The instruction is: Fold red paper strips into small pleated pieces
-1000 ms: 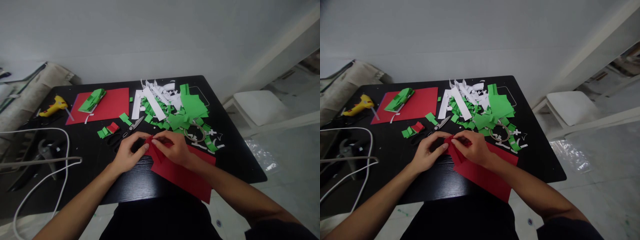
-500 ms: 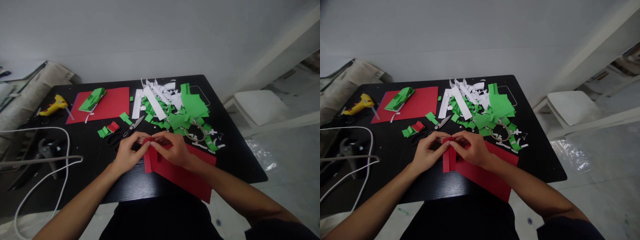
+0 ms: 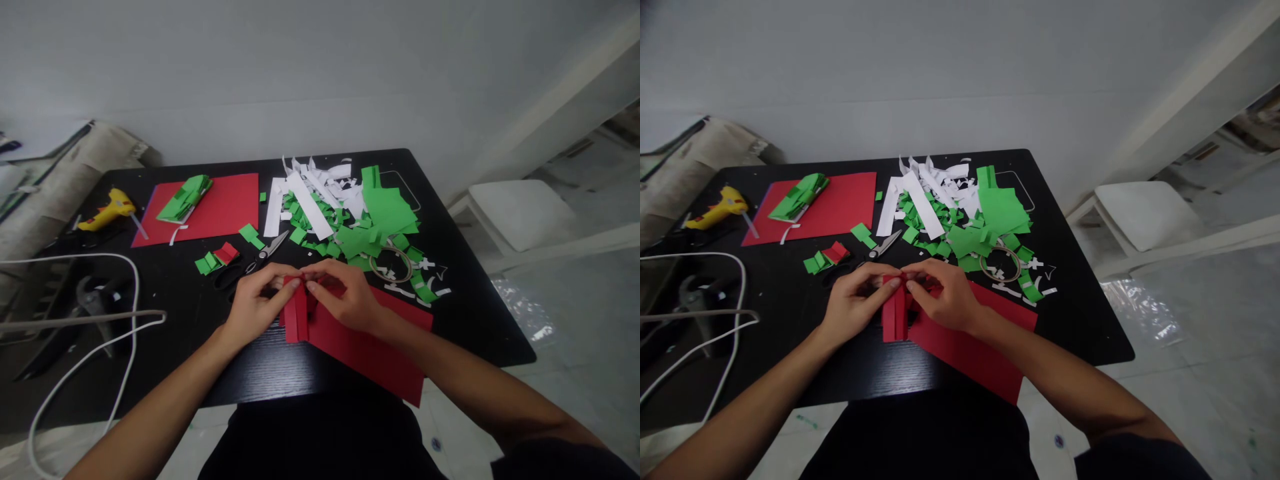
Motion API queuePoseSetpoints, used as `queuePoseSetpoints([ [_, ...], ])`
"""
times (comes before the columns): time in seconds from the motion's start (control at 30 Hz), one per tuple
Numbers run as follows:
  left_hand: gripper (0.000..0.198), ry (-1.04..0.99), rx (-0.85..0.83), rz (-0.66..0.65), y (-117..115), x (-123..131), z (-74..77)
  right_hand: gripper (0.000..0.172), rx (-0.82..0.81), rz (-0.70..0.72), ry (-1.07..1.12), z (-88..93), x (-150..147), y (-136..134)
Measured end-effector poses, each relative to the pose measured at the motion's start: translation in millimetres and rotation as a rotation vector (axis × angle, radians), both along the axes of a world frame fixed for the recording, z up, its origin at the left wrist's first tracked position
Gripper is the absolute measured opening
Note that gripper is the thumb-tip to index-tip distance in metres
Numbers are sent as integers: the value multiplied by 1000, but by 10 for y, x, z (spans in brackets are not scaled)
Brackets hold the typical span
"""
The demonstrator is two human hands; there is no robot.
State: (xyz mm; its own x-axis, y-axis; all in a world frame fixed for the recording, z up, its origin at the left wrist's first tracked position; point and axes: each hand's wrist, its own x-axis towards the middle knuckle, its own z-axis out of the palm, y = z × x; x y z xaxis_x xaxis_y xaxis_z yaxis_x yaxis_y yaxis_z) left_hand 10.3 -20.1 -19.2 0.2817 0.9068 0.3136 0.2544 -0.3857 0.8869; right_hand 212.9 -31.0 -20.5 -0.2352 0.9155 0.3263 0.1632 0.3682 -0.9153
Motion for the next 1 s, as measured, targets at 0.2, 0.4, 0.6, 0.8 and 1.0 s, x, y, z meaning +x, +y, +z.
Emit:
queuePoseSetpoints([
  [0.2,8,-146,-148,15,26,-7,20,35,234,93,-58,-54,15,13],
  [0.4,8,-142,-154,6,36,1,39,46,368,162,-133,-77,52,30],
  [0.6,7,-100,-170,-47,38,-24,10,29,417,178,-229,-51,112,58],
  [0.8,10,-91,-214,-63,40,-34,-28,22,436,211,-287,-56,145,82],
  [1.0,10,-76,-215,-60,44,-45,-18,21,401,205,-250,-63,146,92],
])
